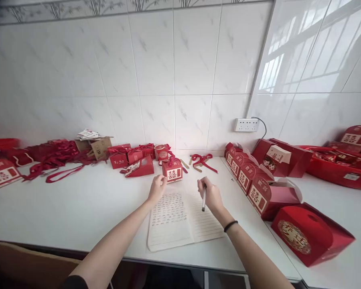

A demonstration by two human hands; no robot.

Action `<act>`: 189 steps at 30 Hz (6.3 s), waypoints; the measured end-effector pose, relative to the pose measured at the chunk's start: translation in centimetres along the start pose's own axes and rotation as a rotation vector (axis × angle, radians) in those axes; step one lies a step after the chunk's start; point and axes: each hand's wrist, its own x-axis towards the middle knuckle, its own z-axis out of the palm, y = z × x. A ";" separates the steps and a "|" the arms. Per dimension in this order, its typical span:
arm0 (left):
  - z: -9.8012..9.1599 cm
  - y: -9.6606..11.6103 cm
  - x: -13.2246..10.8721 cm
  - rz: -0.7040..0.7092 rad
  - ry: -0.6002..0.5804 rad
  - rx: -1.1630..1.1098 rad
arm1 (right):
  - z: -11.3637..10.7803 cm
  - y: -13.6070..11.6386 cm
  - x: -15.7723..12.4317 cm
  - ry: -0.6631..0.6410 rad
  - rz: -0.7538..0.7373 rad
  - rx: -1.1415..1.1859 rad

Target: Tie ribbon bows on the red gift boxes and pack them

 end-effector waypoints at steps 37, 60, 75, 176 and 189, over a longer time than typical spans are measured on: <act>-11.5 1.1 -8.2 0.449 -0.763 -0.331 | -0.1 2.6 0.2 -0.384 -0.217 -0.403; -9.1 2.2 -11.6 0.197 0.008 -0.383 | 0.3 -10.3 -7.9 -0.469 -0.346 -0.067; -11.0 4.8 -11.9 -0.132 -0.321 -0.838 | 1.3 -10.5 -9.5 -0.208 -0.554 -0.223; -6.9 5.2 -11.1 0.118 -0.144 -0.373 | 4.1 -10.2 -14.3 0.158 -0.665 -0.197; -6.8 5.4 -11.1 0.082 -0.128 -0.351 | 4.2 -10.3 -15.4 0.099 -0.673 -0.060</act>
